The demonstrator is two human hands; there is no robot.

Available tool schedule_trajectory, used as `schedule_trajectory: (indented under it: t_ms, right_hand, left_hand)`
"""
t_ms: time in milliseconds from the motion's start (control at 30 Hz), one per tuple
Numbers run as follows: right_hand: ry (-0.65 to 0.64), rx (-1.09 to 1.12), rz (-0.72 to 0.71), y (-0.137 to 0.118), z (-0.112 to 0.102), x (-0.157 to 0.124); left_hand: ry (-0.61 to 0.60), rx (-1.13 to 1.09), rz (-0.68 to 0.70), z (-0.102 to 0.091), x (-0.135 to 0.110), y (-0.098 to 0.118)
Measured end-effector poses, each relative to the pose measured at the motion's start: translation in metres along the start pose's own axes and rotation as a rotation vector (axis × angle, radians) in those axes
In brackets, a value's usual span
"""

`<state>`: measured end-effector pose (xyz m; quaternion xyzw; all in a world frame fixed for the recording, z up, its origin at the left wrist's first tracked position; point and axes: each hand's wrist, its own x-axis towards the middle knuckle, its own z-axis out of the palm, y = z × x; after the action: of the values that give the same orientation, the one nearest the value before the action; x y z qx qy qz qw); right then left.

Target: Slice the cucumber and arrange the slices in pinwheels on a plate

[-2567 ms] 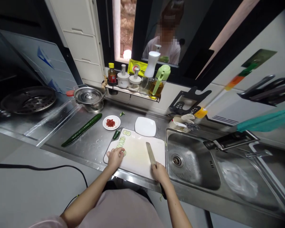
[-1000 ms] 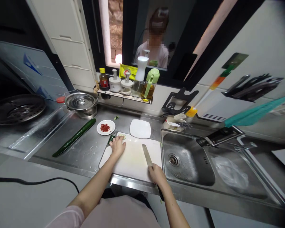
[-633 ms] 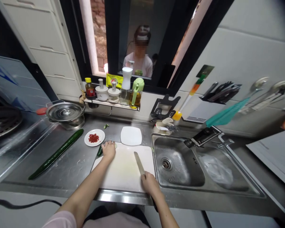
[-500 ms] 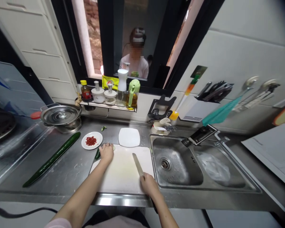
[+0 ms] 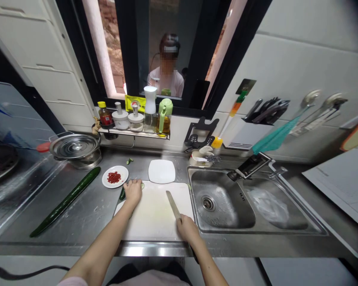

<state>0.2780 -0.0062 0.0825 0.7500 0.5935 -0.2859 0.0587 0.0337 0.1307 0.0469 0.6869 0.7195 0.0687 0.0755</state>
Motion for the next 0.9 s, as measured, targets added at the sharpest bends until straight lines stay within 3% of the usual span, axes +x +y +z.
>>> schedule_trajectory:
  t_ms: [267,400,533,700,900]
  right_hand:
    - [0.007,-0.004,-0.009,0.000,0.001,0.000]
    - [0.019,-0.002,-0.017,0.000,0.002,0.000]
    - [0.010,-0.001,-0.016,-0.001,0.002,0.000]
    - [-0.003,-0.016,-0.012,-0.001,0.001,0.000]
    - [-0.009,-0.037,-0.010,-0.005,0.000,-0.001]
  left_hand:
    - [-0.041,-0.241,-0.122,-0.017,-0.012,0.012]
    - [-0.114,-0.416,-0.180,-0.021,-0.034,0.022]
    - [-0.220,-0.512,-0.152,-0.013,-0.063,0.030]
    - [-0.288,-0.453,-0.076,0.001,-0.084,0.034]
    - [-0.264,-0.306,-0.004,0.002,-0.080,0.028]
